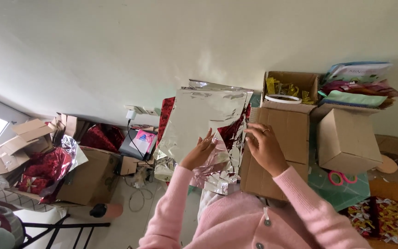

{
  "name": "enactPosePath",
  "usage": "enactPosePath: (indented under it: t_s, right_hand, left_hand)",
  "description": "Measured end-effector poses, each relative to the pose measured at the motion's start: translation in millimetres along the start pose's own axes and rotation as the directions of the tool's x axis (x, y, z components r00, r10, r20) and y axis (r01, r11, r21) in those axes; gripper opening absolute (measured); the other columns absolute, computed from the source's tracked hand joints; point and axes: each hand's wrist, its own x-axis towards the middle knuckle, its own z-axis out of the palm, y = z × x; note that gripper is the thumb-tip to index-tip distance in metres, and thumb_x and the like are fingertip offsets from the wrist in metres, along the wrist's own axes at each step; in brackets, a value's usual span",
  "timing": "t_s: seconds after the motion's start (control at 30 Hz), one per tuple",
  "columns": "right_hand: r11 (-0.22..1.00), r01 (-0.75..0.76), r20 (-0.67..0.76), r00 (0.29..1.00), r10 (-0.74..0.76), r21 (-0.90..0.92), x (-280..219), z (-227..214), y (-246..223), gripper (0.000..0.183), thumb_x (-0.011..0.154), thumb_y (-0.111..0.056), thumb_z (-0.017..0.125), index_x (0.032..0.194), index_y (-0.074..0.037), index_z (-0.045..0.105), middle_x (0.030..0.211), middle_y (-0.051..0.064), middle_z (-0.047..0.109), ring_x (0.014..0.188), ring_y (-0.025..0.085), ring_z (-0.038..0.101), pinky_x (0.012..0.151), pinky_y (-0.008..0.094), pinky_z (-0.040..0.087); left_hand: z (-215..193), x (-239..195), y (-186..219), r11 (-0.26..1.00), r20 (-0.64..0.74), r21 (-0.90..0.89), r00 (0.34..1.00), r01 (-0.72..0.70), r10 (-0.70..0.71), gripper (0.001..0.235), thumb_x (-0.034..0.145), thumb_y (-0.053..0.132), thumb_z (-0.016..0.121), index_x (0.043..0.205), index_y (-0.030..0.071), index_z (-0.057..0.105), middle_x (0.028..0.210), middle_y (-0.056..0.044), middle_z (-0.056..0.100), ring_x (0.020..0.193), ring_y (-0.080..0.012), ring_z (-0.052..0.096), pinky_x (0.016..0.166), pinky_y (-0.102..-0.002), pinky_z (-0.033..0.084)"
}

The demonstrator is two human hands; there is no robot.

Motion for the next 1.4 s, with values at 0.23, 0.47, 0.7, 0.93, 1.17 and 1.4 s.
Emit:
enactPosePath:
  t_s: [0.23,0.47,0.7,0.93,1.17,1.4]
  right_hand:
    - [0.998,-0.038,0.046,0.998,0.036,0.055,-3.1,3.7,3.2,0.023,0.093,-0.016,0.067,0.116,-0.014,0.073,0.120,0.010,0.069,0.119,0.032,0.063,0.099,0.044,0.050]
    - [0.837,-0.386,0.211,0.921,0.327,0.388,14.0,-36.0,-53.6,0.077,0.094,-0.048,0.056,0.153,-0.003,0.034,0.136,0.027,0.059,0.126,0.044,0.058,0.104,0.056,0.048]
    - [0.228,-0.529,0.372,0.786,0.494,0.817,-2.2,-47.1,-10.3,0.085,0.094,-0.077,0.030,0.155,-0.018,0.016,0.125,0.031,0.065,0.104,0.042,0.070,0.080,0.044,0.057]
    - [0.342,-0.631,0.384,0.730,0.566,0.696,-9.1,-33.7,-1.0,0.083,0.092,-0.049,0.070,0.150,-0.006,0.028,0.116,0.030,0.070,0.094,0.033,0.074,0.072,0.034,0.060]
    - [0.404,-0.654,0.415,0.736,0.535,0.639,-16.3,-29.2,-7.6,0.073,0.095,-0.049,0.066,0.146,-0.005,0.040,0.109,0.022,0.073,0.101,0.028,0.072,0.079,0.033,0.057]
    - [0.418,-0.629,0.399,0.758,0.516,0.655,-14.5,-31.2,-7.4,0.066,0.097,-0.045,0.065,0.144,-0.005,0.043,0.104,0.019,0.073,0.099,0.024,0.071,0.078,0.029,0.056]
  left_hand:
    - [-5.5,0.0,-4.5,0.992,-0.091,-0.122,0.996,0.009,-0.020,0.053,0.108,0.036,0.048,0.154,0.010,0.041,0.109,-0.014,0.077,0.137,-0.0345,0.049,0.126,-0.054,0.011]
    - [-38.5,-36.7,68.9,0.923,-0.204,-0.253,0.948,-0.290,0.243,0.032,0.102,0.014,0.057,0.130,0.004,0.069,0.127,-0.020,0.069,0.137,-0.0374,0.046,0.117,-0.059,0.029]
    - [-45.2,-83.4,131.7,0.861,0.155,-0.180,0.851,-0.476,0.502,0.039,0.085,-0.007,0.061,0.107,0.020,0.080,0.140,-0.010,0.066,0.144,-0.0500,0.042,0.111,-0.073,0.024]
    - [16.6,-53.1,49.7,0.906,-0.137,0.424,0.989,0.010,0.053,0.112,0.079,0.059,0.077,0.158,0.000,0.024,0.165,-0.028,0.019,0.152,-0.0470,0.013,0.118,-0.068,0.019]
    - [29.1,-40.1,9.4,0.853,-0.303,0.497,0.953,0.157,0.001,0.063,0.100,0.050,0.056,0.149,0.011,0.050,0.154,-0.010,0.050,0.145,-0.0270,0.042,0.115,-0.055,0.032]
    - [27.6,-36.4,-2.2,0.842,-0.343,0.529,0.934,0.105,0.099,0.054,0.091,0.043,0.070,0.137,0.016,0.063,0.144,-0.001,0.061,0.138,-0.0219,0.052,0.109,-0.047,0.041]
